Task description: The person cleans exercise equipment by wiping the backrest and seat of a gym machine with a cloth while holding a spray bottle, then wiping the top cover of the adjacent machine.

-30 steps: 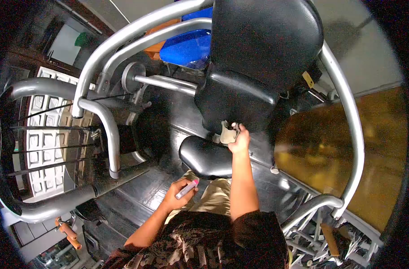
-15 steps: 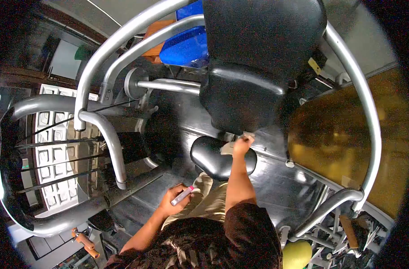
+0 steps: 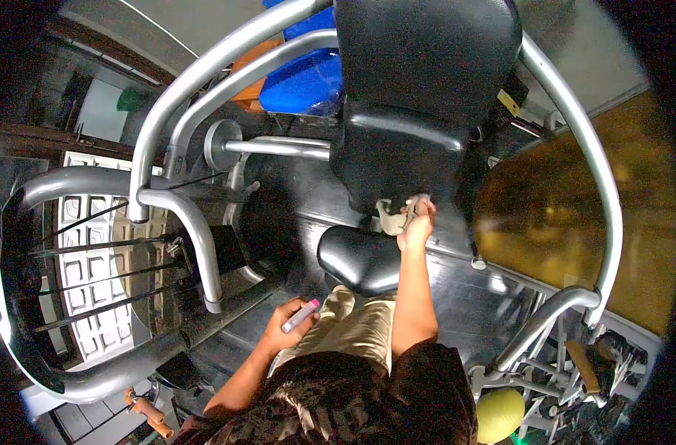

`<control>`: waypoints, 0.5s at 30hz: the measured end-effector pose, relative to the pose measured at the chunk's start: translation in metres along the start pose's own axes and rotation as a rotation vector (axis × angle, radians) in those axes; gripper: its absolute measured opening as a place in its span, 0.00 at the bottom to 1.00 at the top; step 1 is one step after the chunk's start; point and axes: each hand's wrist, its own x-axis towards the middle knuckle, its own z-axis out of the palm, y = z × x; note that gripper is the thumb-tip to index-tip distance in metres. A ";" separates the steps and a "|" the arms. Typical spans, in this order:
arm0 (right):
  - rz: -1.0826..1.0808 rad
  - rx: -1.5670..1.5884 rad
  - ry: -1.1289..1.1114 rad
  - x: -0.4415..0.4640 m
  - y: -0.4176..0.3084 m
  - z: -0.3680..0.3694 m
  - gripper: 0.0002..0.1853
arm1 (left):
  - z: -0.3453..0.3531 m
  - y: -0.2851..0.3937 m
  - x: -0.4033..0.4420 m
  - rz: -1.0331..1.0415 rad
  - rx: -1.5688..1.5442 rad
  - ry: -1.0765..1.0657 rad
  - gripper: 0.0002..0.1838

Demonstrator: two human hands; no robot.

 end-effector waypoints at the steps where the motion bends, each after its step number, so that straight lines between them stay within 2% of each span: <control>1: -0.039 -0.042 -0.093 -0.020 -0.016 0.014 0.04 | 0.001 0.001 0.002 -0.009 -0.010 -0.006 0.03; 5: -0.069 -0.352 -0.211 -0.045 -0.030 0.009 0.07 | -0.001 0.000 0.005 -0.016 -0.003 -0.018 0.03; 7: -0.087 -0.574 -0.176 -0.046 -0.019 -0.026 0.14 | 0.001 -0.009 0.006 -0.040 0.019 -0.007 0.04; 9: -0.077 -0.637 0.042 -0.058 0.001 -0.062 0.17 | 0.004 -0.025 0.005 -0.102 0.038 0.021 0.06; 11: 0.179 -0.791 -0.068 -0.074 -0.008 -0.102 0.19 | 0.006 -0.046 0.002 -0.134 0.054 0.015 0.06; 12: 0.349 -0.775 -0.016 -0.082 -0.005 -0.123 0.17 | 0.007 -0.055 0.003 -0.138 0.042 0.008 0.06; 13: 0.487 -0.541 0.043 -0.089 0.000 -0.151 0.16 | 0.009 -0.065 0.003 -0.141 0.029 0.001 0.06; 15: 0.517 -0.331 -0.058 -0.100 0.015 -0.220 0.20 | 0.012 -0.080 -0.003 -0.219 0.017 -0.022 0.07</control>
